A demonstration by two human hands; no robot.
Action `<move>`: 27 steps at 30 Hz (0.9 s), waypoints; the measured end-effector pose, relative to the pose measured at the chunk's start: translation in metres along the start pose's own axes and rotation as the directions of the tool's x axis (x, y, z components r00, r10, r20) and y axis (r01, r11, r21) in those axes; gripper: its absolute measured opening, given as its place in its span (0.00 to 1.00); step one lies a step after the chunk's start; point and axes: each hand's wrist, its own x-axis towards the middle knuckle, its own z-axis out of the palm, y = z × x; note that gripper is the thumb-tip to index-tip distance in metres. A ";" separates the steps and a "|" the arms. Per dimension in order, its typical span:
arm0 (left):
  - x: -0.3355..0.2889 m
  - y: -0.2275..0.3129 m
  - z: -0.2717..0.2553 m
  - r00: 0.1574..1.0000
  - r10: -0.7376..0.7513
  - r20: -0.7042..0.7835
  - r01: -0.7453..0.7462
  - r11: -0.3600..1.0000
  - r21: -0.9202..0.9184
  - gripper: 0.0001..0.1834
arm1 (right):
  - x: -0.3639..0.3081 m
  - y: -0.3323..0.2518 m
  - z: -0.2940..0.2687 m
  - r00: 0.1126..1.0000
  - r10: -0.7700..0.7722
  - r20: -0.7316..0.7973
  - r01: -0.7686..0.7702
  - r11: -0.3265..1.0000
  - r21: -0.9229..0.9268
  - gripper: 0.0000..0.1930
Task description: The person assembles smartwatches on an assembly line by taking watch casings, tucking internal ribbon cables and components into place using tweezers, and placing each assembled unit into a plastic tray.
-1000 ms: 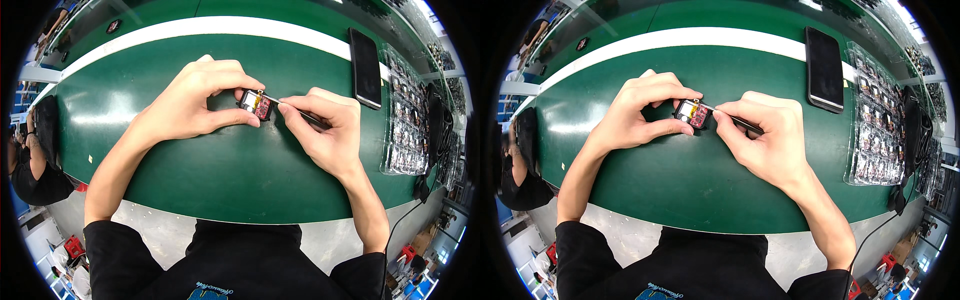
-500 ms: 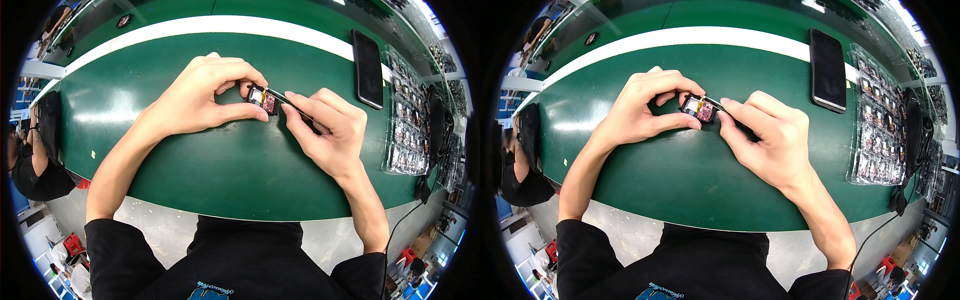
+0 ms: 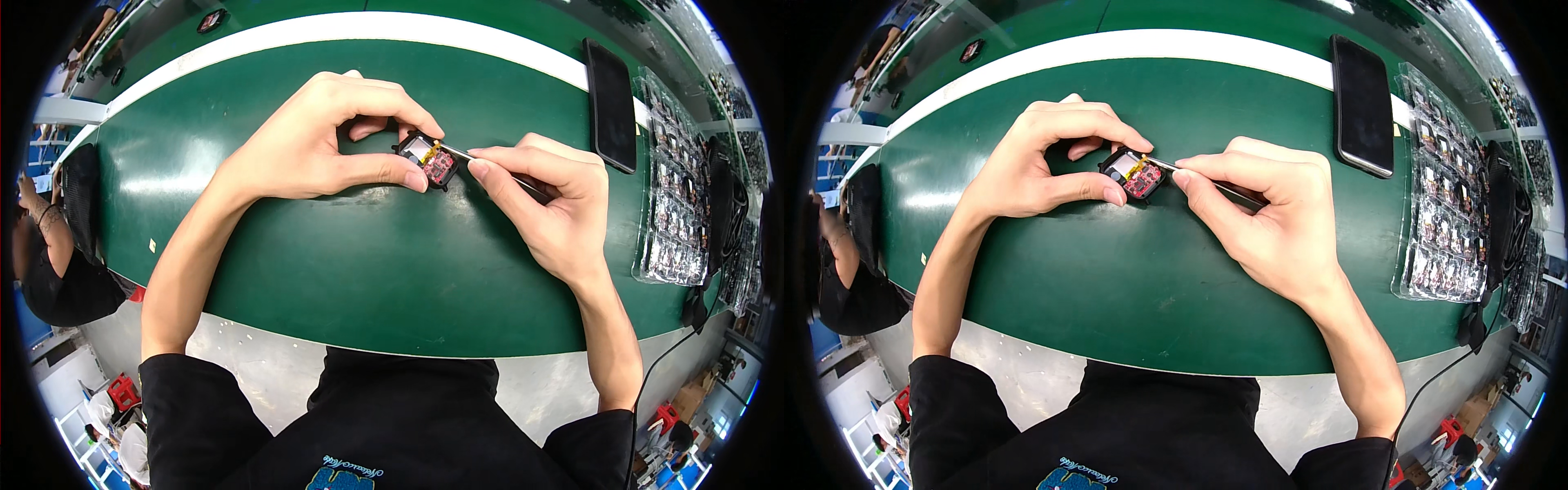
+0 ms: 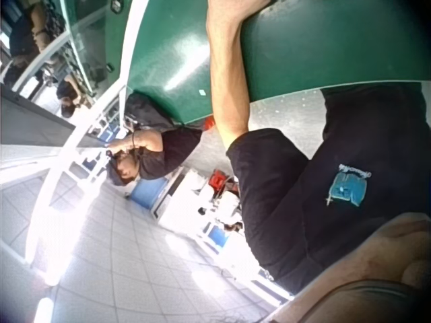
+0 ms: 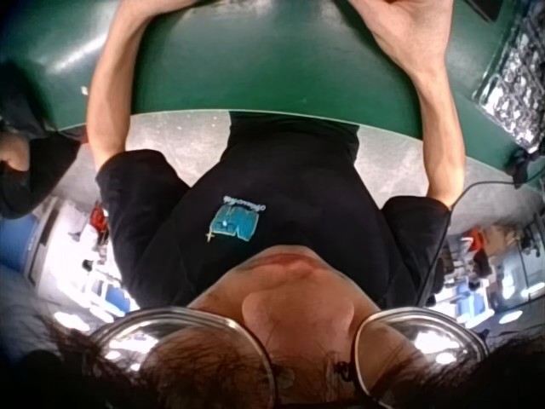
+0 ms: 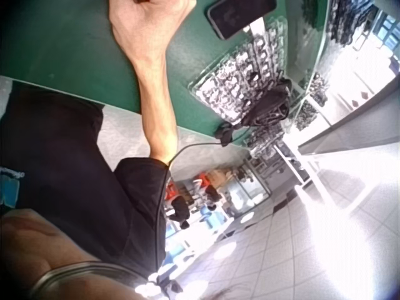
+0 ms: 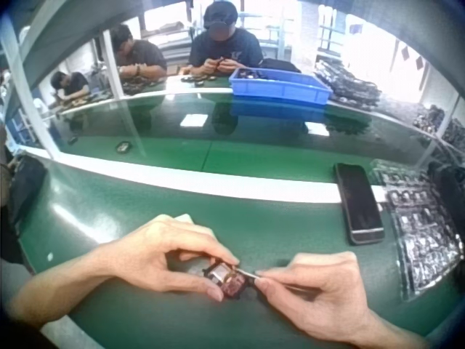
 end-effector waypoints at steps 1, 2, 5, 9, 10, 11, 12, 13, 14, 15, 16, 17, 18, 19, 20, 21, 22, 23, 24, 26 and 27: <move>0.000 0.000 -0.001 1.000 0.000 0.003 0.000 1.000 0.000 0.27 | 0.000 0.000 0.001 1.000 0.002 -0.002 -0.002 1.000 0.001 0.06; -0.001 0.001 -0.001 1.000 -0.020 0.011 0.020 1.000 0.008 0.27 | 0.000 0.000 0.001 1.000 0.007 0.004 -0.007 1.000 0.001 0.06; 0.001 0.001 -0.001 1.000 -0.016 0.017 0.015 1.000 0.024 0.27 | 0.002 0.003 -0.001 1.000 -0.014 0.013 0.015 1.000 -0.019 0.06; 0.000 0.001 0.000 1.000 0.000 0.021 -0.001 0.999 0.045 0.27 | 0.000 0.005 0.002 0.999 -0.043 0.007 0.043 0.998 -0.034 0.06; 0.000 0.001 -0.001 1.000 0.002 0.023 -0.003 0.999 0.046 0.27 | 0.000 0.005 0.003 0.999 -0.042 0.004 0.042 0.999 -0.035 0.06; -0.001 0.003 0.000 1.000 -0.009 0.026 0.008 0.998 0.056 0.27 | 0.000 0.006 0.003 0.999 -0.051 0.009 0.051 0.998 -0.035 0.06; -0.001 0.003 0.000 0.999 -0.020 0.030 0.018 0.998 0.067 0.26 | 0.000 0.006 0.003 0.998 -0.060 0.013 0.060 0.998 -0.036 0.06; 0.001 0.003 0.001 0.999 -0.020 0.030 0.018 0.998 0.066 0.26 | 0.001 0.006 0.002 0.998 -0.059 0.013 0.060 0.998 -0.036 0.06; 0.002 0.003 0.003 1.000 0.004 0.006 -0.004 0.999 0.041 0.26 | 0.002 0.004 0.001 0.998 -0.057 0.019 0.058 0.997 -0.049 0.06; 0.002 0.003 0.003 0.999 0.028 -0.019 -0.028 0.999 0.016 0.25 | 0.002 0.003 0.001 0.998 -0.056 0.024 0.057 0.996 -0.063 0.06; 0.001 0.004 0.004 1.000 0.026 -0.017 -0.026 1.000 0.015 0.25 | 0.001 0.004 0.002 0.998 -0.054 0.024 0.055 0.997 -0.061 0.06; 0.000 0.002 0.004 0.999 0.035 -0.004 -0.035 0.999 0.020 0.25 | 0.000 0.004 0.002 0.998 -0.056 0.016 0.057 0.997 -0.059 0.06; 0.000 0.001 0.004 0.999 0.043 0.010 -0.044 0.999 0.024 0.24 | 0.000 0.005 0.003 0.998 -0.058 0.009 0.059 0.997 -0.057 0.06; 0.001 0.001 0.004 0.999 0.048 0.013 -0.048 0.999 0.024 0.24 | -0.001 0.005 0.004 0.998 -0.058 0.004 0.058 0.997 -0.060 0.06; 0.000 0.001 0.004 0.998 0.060 0.012 -0.060 0.998 0.029 0.24 | -0.001 0.006 0.005 0.998 -0.061 0.002 0.061 0.997 -0.041 0.06; 0.001 0.001 0.005 0.997 0.072 0.011 -0.072 0.997 0.034 0.23 | -0.001 0.007 0.005 0.998 -0.064 0.001 0.064 0.998 -0.022 0.06; 0.002 0.002 0.004 0.997 0.073 0.011 -0.074 0.997 0.034 0.23 | 0.000 0.007 0.004 0.998 -0.064 -0.001 0.064 0.998 -0.023 0.06; 0.003 0.004 0.003 0.998 0.061 0.013 -0.061 0.997 0.046 0.23 | 0.000 0.006 0.004 0.998 -0.063 -0.003 0.063 0.997 -0.039 0.06; 0.003 0.005 0.002 0.999 0.048 0.014 -0.048 0.997 0.058 0.23 | 0.000 0.005 0.004 0.998 -0.062 -0.005 0.062 0.997 -0.054 0.06; 0.001 0.004 0.003 0.999 0.049 0.014 -0.050 0.998 0.049 0.23 | -0.002 0.004 0.003 0.998 -0.054 -0.006 0.054 0.997 -0.054 0.06; 0.001 0.003 0.003 0.999 0.051 0.012 -0.051 0.998 0.041 0.23 | -0.001 0.004 0.003 0.999 -0.049 -0.007 0.048 0.997 -0.055 0.05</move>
